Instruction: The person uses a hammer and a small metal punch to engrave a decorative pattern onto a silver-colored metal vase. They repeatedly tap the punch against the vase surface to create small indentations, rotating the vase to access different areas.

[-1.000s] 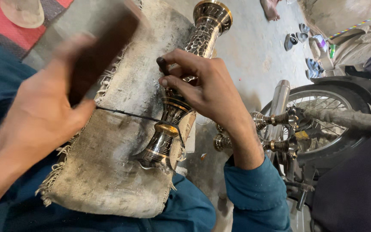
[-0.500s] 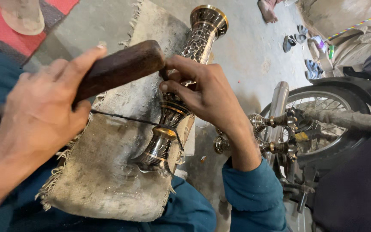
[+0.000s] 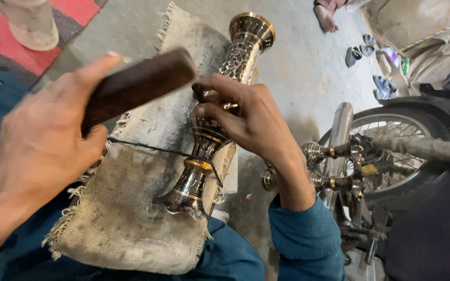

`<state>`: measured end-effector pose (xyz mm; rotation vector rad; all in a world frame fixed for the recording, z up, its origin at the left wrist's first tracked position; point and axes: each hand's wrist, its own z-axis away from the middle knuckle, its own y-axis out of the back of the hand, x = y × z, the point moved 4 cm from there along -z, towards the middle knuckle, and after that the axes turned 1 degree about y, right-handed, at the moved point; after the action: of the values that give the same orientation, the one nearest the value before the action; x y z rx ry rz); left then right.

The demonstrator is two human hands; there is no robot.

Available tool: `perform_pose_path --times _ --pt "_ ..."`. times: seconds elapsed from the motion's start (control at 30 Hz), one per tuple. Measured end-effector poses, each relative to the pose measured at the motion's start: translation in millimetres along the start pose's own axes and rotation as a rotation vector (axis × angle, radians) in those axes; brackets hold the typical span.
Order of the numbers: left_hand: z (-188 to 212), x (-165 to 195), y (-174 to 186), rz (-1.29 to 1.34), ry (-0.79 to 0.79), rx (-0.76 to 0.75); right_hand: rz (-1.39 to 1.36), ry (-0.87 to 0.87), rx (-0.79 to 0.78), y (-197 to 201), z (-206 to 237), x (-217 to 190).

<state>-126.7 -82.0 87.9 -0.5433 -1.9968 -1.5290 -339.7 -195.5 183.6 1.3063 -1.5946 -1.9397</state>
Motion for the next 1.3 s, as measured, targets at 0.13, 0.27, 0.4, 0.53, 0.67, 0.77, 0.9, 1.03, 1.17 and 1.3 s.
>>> perform_pose_path --times 0.13,0.27,0.4,0.53,0.67,0.77,0.9,1.03,1.17,1.3 --pt "-0.9 -3.4 -5.2 0.144 0.186 -0.129 -0.026 0.026 0.012 1.6 3.6 1.8" --pt "-1.5 11.1 1.7 0.158 -0.142 0.165 -0.017 0.026 0.038 3.7 5.8 6.0" --pt "-1.2 14.2 -3.2 -0.176 -0.186 0.116 -0.029 0.068 0.046 7.3 7.3 8.4" --pt "-2.2 14.2 -3.4 0.166 -0.070 0.100 -0.097 0.060 0.025 9.7 12.6 11.2" --pt "-3.8 16.5 -3.9 0.155 0.032 0.064 -0.056 0.058 0.041 11.0 12.8 14.8" --pt "-4.5 25.1 -1.7 -0.069 -0.105 0.096 -0.082 0.068 0.046 11.2 12.9 16.2" --pt "-5.2 29.2 2.7 0.339 -0.177 0.170 -0.102 0.093 0.049 14.2 16.6 17.4" --pt "-5.0 27.7 -2.3 -0.116 -0.042 0.073 -0.067 0.066 0.039 14.2 19.0 22.5" --pt "-4.0 32.0 -1.4 -0.073 -0.097 0.088 -0.096 0.056 0.052 13.5 20.5 27.3" --pt "-4.6 34.6 0.1 0.269 -0.095 0.112 -0.108 0.117 0.076 16.8 23.5 27.2"
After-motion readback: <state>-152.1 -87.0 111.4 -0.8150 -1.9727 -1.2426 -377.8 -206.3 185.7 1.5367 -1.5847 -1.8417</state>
